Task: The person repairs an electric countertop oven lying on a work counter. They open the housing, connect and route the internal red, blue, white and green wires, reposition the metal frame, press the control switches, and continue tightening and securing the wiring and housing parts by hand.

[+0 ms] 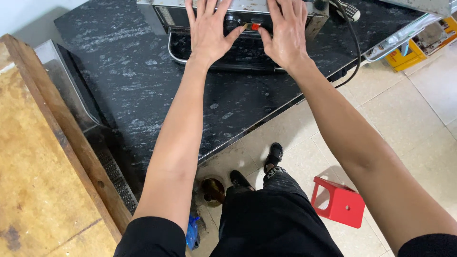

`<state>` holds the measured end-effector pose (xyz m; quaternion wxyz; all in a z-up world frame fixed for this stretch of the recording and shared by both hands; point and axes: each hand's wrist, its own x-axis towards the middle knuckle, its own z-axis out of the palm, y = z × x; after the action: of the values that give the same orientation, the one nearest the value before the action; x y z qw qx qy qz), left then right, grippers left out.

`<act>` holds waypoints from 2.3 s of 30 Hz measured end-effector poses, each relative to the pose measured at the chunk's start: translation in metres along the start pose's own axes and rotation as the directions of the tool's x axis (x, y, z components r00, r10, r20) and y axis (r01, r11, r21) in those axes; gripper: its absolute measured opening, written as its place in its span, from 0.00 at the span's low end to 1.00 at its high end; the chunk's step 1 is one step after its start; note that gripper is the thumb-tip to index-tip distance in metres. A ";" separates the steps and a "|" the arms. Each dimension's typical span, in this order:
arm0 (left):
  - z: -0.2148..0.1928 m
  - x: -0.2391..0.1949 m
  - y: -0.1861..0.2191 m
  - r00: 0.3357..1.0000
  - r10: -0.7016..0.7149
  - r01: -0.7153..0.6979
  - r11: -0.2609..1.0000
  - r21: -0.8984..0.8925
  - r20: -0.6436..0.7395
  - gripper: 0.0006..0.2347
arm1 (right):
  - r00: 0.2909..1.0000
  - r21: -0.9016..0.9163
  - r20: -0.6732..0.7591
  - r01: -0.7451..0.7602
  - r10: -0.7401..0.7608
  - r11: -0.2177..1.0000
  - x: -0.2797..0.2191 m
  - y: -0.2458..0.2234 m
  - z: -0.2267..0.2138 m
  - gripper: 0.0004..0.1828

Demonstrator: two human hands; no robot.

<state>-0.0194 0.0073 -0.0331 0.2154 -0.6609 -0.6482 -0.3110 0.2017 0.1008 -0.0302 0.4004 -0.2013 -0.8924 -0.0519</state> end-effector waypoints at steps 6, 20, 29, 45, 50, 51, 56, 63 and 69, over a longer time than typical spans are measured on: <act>-0.002 0.002 0.003 0.999 -0.039 0.040 0.999 -0.029 0.034 0.33 | 1.000 -0.014 0.031 0.003 -0.002 1.000 0.001 0.000 -0.004 0.39; -0.001 0.000 0.003 0.999 -0.044 0.044 0.998 -0.045 0.004 0.36 | 1.000 -0.050 0.011 0.027 -0.026 0.998 -0.002 0.003 0.004 0.39; 0.000 0.001 0.004 0.999 -0.047 0.047 0.998 -0.050 0.007 0.35 | 1.000 -0.076 -0.001 0.030 -0.030 0.997 -0.002 -0.003 0.005 0.40; -0.011 0.004 0.008 0.999 -0.036 0.037 0.996 -0.084 0.020 0.35 | 0.995 -0.001 0.091 -0.032 0.032 0.999 0.005 0.005 -0.019 0.43; -0.013 0.006 0.010 0.997 -0.042 0.046 0.997 -0.059 0.058 0.36 | 0.999 0.172 0.009 0.037 -0.039 0.984 0.017 0.028 -0.051 0.31; -0.014 0.007 0.011 0.997 -0.041 0.044 0.997 -0.059 0.059 0.36 | 0.999 0.172 0.009 0.035 -0.037 0.984 0.021 0.038 -0.058 0.31; -0.016 0.007 0.014 0.992 -0.077 0.079 0.997 -0.016 0.100 0.38 | 1.000 0.282 0.008 0.018 -0.021 0.959 0.041 0.089 -0.074 0.19; -0.024 -0.002 0.058 0.992 -0.122 0.122 0.992 0.000 -0.001 0.39 | 0.985 0.560 0.014 0.134 -0.172 0.817 0.071 0.143 -0.061 0.17; 0.002 -0.004 0.121 0.932 -0.351 0.354 0.935 0.014 -0.095 0.12 | 0.987 0.506 0.036 0.115 -0.154 0.855 0.090 0.218 -0.031 0.08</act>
<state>0.1009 -0.0022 -0.0233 0.1956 -0.5157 -0.7504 -0.3644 0.2572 0.3205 0.0420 0.4003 -0.0292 -0.9015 0.1619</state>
